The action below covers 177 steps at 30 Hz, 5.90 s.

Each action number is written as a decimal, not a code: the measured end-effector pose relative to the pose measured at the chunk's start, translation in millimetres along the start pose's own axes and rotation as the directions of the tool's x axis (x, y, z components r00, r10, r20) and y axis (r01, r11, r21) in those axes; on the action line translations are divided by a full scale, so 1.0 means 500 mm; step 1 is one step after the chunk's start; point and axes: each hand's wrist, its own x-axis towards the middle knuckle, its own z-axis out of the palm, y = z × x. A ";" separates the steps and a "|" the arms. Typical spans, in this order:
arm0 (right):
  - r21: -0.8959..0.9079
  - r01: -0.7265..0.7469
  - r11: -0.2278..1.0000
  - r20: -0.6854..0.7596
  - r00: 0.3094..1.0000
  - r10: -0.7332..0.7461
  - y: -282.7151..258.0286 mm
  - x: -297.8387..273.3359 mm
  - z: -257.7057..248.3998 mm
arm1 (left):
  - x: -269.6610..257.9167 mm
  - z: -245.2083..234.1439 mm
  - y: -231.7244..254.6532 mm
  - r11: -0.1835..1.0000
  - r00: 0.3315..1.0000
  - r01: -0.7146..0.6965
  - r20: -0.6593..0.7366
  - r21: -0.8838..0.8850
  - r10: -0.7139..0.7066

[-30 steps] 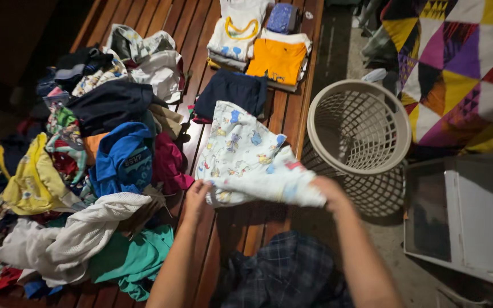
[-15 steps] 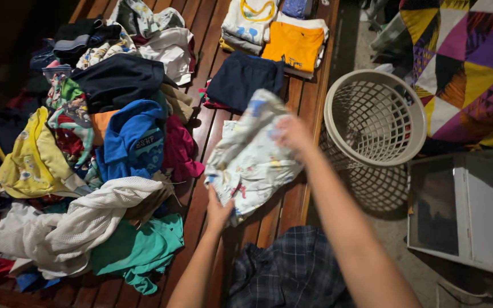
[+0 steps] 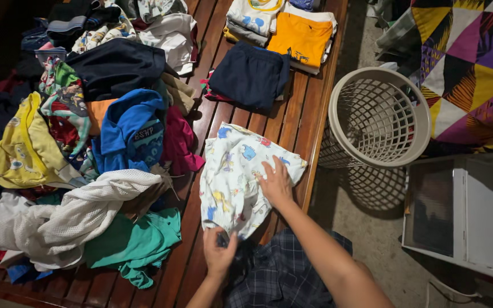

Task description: The person folds multiple garments one by one on a wooden bench. They pick up each item, smooth it out, fold it into a compact rectangle, and place it into a growing stack. Items include shirts, shorts, and patterned tops.

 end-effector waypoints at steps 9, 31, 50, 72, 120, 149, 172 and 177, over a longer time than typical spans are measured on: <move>-0.096 -0.070 0.993 0.360 0.927 0.101 0.013 -0.017 0.013 | 0.167 0.029 -0.023 0.788 0.958 0.257 0.040 -0.559 -0.284; -0.159 -0.033 0.987 0.451 0.887 0.102 0.008 -0.064 -0.040 | 0.183 -0.027 -0.134 0.705 0.784 0.385 0.193 0.596 -0.591; -0.076 0.712 0.698 0.337 0.678 -0.654 -0.191 0.011 -0.042 | 0.123 0.042 0.011 0.796 0.861 -0.317 0.509 0.516 0.013; -0.282 0.463 0.840 -0.073 0.863 -0.500 0.081 0.028 -0.320 | 0.326 -0.060 0.137 0.266 0.531 -0.844 0.657 0.465 0.536; 0.251 0.352 0.902 0.296 0.859 -0.417 -0.079 -0.132 -0.018 | 0.209 -0.010 -0.032 0.978 0.951 0.204 0.245 -0.051 -0.186; -0.084 -0.325 0.942 0.432 0.840 0.329 0.075 -0.009 -0.003 | 0.252 0.306 0.047 0.736 0.865 -0.301 0.499 0.606 -0.058; 0.969 -0.148 0.200 0.022 0.852 0.523 -0.019 0.072 -0.076 | 0.337 0.333 0.153 0.004 0.720 0.671 0.651 -0.741 -0.240; 0.982 -0.088 0.169 0.001 0.890 0.456 -0.101 0.142 -0.172 | 0.423 0.356 0.218 -0.037 0.826 0.525 0.520 -0.850 -0.220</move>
